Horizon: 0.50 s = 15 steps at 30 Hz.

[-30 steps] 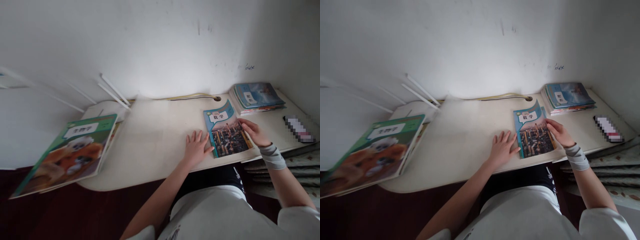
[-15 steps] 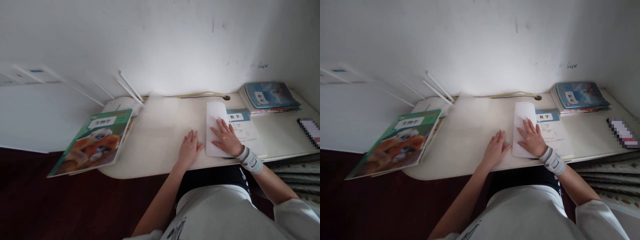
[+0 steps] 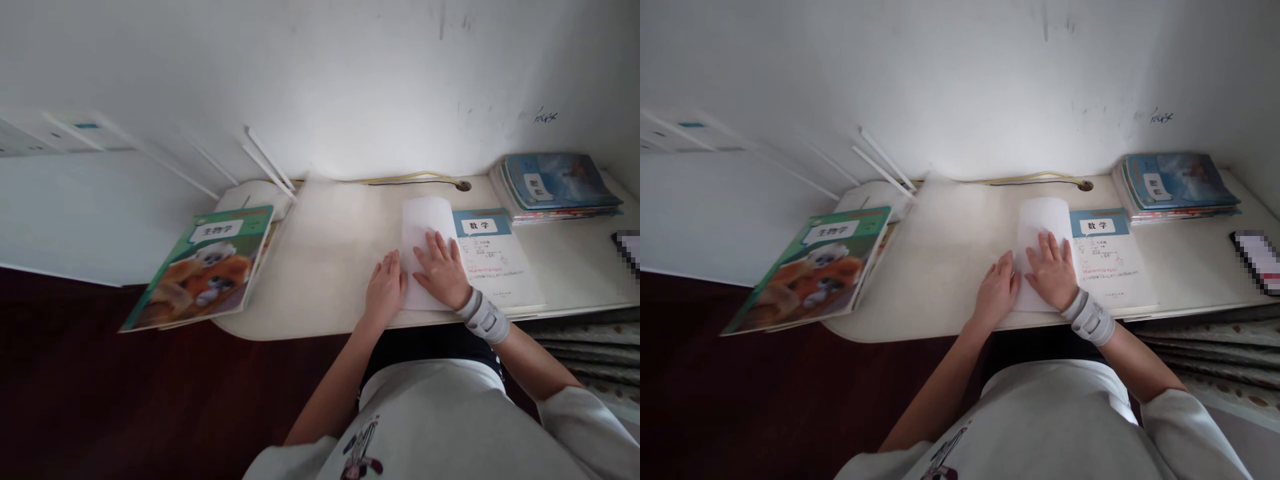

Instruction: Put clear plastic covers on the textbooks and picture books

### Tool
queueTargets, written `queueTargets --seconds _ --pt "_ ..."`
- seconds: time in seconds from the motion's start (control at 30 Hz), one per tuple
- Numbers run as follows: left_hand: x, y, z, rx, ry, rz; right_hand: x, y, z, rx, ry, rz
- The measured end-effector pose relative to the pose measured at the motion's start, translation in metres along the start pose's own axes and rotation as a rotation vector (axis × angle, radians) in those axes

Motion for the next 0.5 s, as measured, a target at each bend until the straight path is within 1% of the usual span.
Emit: queueTargets --seconds 0.07,0.13,0.27,0.37,0.43,0.5 --pt "-0.002 0.0 -0.001 0.021 0.039 -0.011 0.002 0.004 0.0 0.018 0.025 -0.03" --pt "-0.003 0.0 -0.001 0.037 0.072 -0.012 -0.004 0.018 -0.004 0.034 0.056 -0.034" --pt "-0.005 -0.002 0.0 0.034 0.105 -0.017 -0.039 0.072 -0.016 0.061 0.062 0.077" --pt "-0.004 -0.003 0.001 0.027 0.109 -0.03 -0.062 0.107 -0.016 0.171 0.072 0.162" --pt "-0.005 -0.002 0.001 0.038 0.105 -0.041 -0.07 0.117 -0.013 0.2 0.071 0.166" --pt "-0.006 -0.002 0.001 0.05 0.097 -0.049 -0.072 0.117 -0.01 0.171 0.047 0.164"
Point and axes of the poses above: each hand's wrist, its own y-axis towards the middle knuckle, its own z-axis out of the palm, x = y × z, the point moved 2 cm from there along y, towards the middle knuckle, and after that the axes turned 11 degrees about y, right-handed, at the moved point
